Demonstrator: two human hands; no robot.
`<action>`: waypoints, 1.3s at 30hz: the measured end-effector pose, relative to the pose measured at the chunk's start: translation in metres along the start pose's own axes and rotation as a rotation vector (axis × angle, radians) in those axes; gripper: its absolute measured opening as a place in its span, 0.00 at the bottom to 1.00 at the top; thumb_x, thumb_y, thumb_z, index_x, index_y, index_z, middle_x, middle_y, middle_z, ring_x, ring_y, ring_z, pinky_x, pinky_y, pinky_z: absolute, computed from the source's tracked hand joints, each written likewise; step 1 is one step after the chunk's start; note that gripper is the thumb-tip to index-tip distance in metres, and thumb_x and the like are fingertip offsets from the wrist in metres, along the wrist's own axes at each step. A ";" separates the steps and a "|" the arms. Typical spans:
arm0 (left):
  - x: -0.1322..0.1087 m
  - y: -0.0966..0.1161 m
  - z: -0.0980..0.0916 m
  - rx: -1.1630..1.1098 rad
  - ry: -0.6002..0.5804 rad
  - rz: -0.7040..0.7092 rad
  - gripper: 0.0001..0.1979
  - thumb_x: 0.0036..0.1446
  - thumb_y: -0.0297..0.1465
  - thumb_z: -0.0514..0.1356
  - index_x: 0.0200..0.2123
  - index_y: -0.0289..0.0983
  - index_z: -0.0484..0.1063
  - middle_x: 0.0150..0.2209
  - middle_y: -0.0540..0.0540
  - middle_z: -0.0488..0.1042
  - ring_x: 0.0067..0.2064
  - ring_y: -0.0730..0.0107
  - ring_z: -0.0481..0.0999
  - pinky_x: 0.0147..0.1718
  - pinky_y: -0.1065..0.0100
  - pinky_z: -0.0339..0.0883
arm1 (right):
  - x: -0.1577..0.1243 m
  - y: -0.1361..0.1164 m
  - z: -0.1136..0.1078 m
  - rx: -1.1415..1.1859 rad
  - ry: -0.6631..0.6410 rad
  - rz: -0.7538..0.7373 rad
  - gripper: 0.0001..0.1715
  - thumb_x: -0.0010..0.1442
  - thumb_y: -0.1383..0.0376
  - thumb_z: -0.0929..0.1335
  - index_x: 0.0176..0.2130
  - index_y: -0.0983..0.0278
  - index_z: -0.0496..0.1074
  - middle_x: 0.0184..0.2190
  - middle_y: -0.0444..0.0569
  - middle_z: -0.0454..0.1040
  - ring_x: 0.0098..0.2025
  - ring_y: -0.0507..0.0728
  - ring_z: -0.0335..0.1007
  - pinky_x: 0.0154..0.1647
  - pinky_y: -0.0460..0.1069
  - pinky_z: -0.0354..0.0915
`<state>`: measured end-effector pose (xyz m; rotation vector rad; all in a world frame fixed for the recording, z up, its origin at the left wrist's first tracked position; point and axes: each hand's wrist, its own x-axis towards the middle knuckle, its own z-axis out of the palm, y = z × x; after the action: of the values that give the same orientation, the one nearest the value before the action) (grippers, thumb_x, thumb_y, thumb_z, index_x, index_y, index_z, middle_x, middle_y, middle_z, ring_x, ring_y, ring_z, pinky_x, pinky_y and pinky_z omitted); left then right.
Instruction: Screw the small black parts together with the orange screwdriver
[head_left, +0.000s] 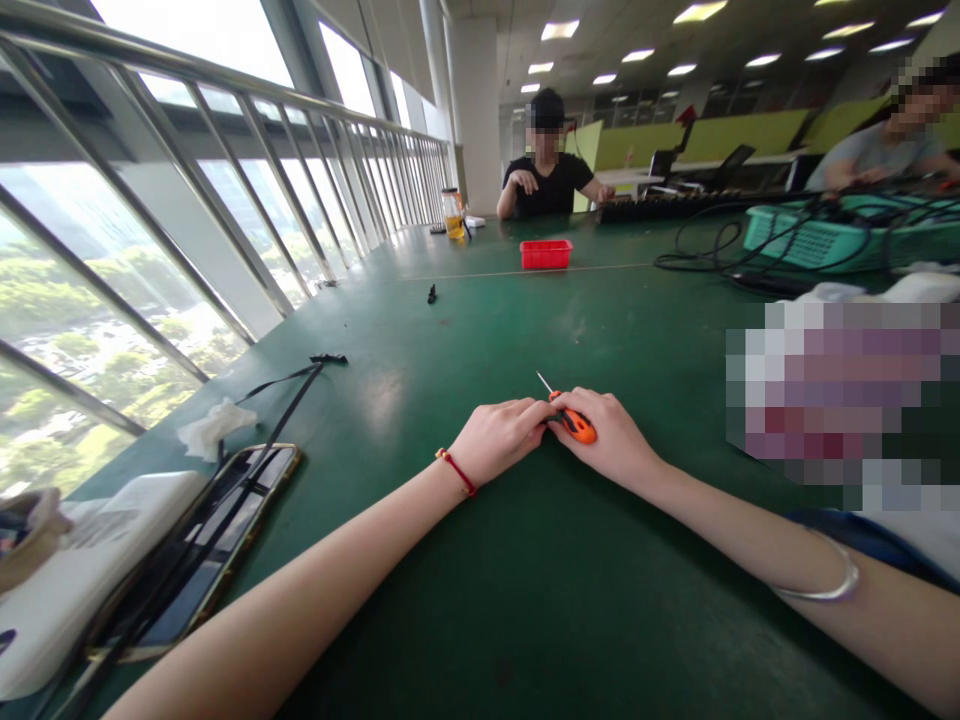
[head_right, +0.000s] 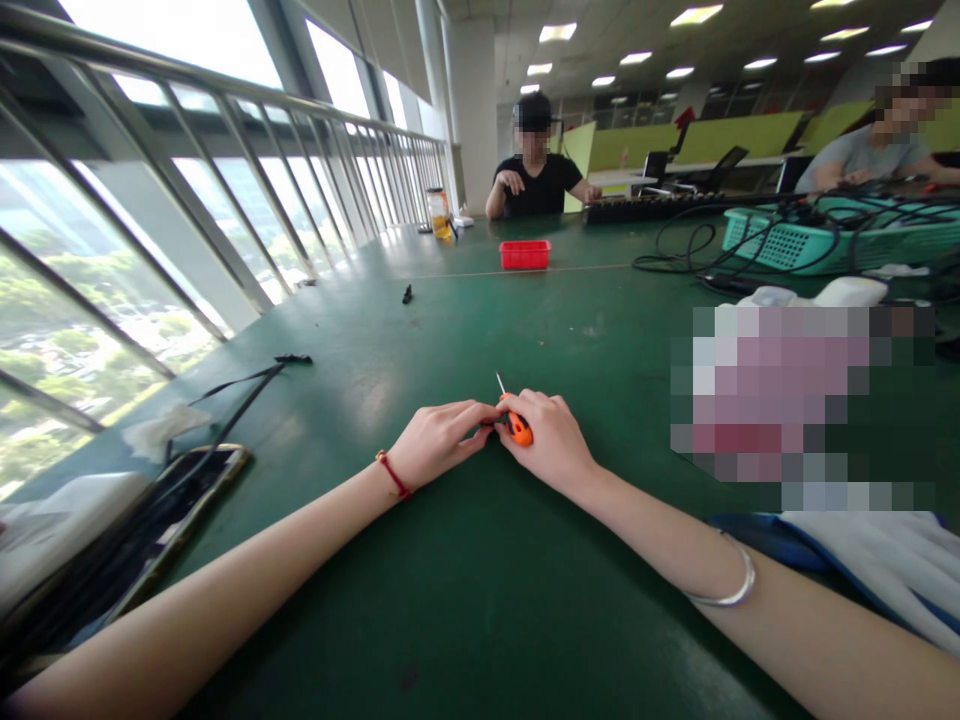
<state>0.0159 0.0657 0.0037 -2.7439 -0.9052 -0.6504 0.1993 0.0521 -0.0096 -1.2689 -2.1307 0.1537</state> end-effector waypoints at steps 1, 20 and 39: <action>0.000 0.000 0.000 0.007 -0.002 0.006 0.10 0.61 0.28 0.48 0.42 0.36 0.67 0.36 0.48 0.76 0.35 0.75 0.76 0.28 0.75 0.63 | 0.000 0.001 0.000 -0.030 -0.002 -0.007 0.07 0.57 0.64 0.64 0.37 0.61 0.70 0.33 0.48 0.72 0.35 0.56 0.68 0.38 0.51 0.60; 0.003 0.001 -0.002 -0.108 -0.010 -0.111 0.06 0.58 0.28 0.54 0.38 0.37 0.67 0.37 0.49 0.76 0.37 0.72 0.75 0.33 0.73 0.67 | 0.002 0.002 -0.002 0.043 -0.024 0.023 0.05 0.57 0.65 0.65 0.35 0.62 0.71 0.34 0.48 0.73 0.36 0.56 0.68 0.40 0.52 0.60; 0.002 -0.002 -0.004 -0.090 -0.036 -0.064 0.06 0.61 0.28 0.50 0.38 0.36 0.66 0.36 0.48 0.75 0.36 0.73 0.74 0.33 0.73 0.66 | 0.003 -0.001 -0.006 0.033 -0.054 0.084 0.09 0.57 0.61 0.64 0.34 0.60 0.73 0.28 0.46 0.76 0.28 0.56 0.68 0.35 0.50 0.61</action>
<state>0.0150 0.0668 0.0079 -2.8249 -0.9989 -0.6706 0.2009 0.0524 -0.0034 -1.3501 -2.1121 0.2607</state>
